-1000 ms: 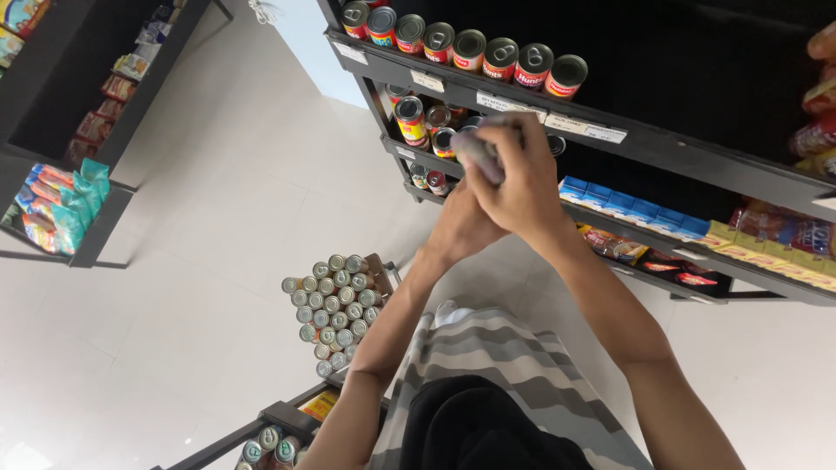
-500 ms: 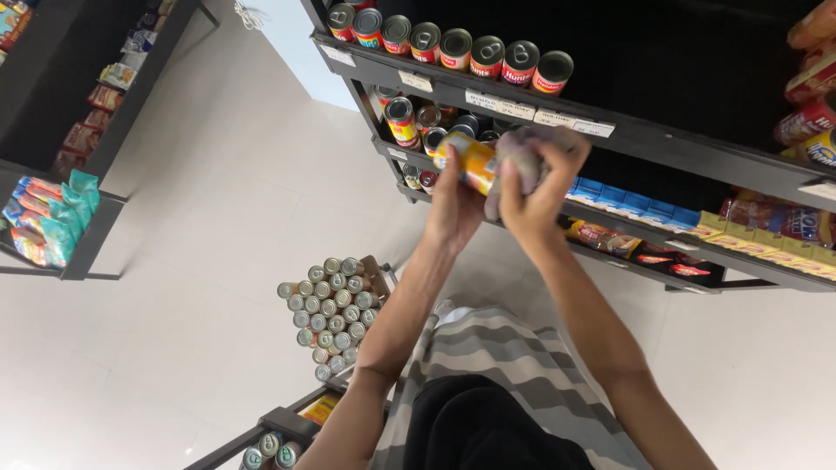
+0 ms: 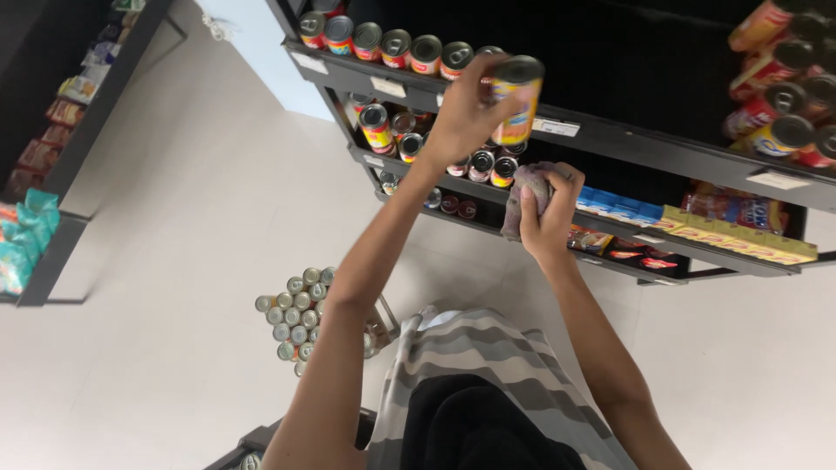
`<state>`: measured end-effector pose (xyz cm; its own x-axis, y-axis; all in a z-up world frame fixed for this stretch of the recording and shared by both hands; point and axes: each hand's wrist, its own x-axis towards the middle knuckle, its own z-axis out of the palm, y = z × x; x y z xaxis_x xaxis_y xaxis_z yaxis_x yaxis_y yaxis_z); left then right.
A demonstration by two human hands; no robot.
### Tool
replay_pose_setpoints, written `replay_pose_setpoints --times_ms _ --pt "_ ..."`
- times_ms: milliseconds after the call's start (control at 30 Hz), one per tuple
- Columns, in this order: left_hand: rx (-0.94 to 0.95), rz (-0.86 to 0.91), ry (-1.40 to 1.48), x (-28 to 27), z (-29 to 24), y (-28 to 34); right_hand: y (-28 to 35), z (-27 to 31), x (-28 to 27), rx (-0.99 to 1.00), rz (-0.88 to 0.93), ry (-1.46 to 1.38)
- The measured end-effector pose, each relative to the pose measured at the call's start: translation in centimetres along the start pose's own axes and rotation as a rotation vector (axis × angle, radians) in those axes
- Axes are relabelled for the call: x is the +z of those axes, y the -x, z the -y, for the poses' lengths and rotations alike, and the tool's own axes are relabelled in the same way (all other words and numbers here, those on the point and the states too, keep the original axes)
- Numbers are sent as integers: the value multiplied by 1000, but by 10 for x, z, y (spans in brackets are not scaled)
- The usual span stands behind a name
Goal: Wiping down canned goods and organizing them on grocery store shelves.
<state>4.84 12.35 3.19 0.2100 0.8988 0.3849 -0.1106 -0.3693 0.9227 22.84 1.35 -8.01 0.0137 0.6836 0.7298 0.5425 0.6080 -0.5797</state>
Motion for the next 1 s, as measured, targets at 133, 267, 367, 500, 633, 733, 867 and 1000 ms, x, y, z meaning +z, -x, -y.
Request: replay_pose_setpoints --times_ms 133,267,367,500,633,733,867,1000 --pt "290 139 -377 21 9 -74 4 -6 -23 18 -38 71" --pt "283 262 -620 37 29 -120 5 -5 -45 52 -98 100" --pt "229 307 -671 44 43 -131 8 -7 -59 73 -128 122" --pt "111 375 -807 46 50 -125 10 -10 -71 70 -134 149" --pt "-17 422 -933 45 59 -113 7 -11 -76 59 -141 171" --pt "-112 477 -1052 42 56 -104 5 -11 -73 62 -139 178" --pt "-58 507 -1129 36 64 -88 3 -8 -63 73 -123 168" --pt "117 378 -1067 20 47 -46 -3 -7 -45 81 -93 138"
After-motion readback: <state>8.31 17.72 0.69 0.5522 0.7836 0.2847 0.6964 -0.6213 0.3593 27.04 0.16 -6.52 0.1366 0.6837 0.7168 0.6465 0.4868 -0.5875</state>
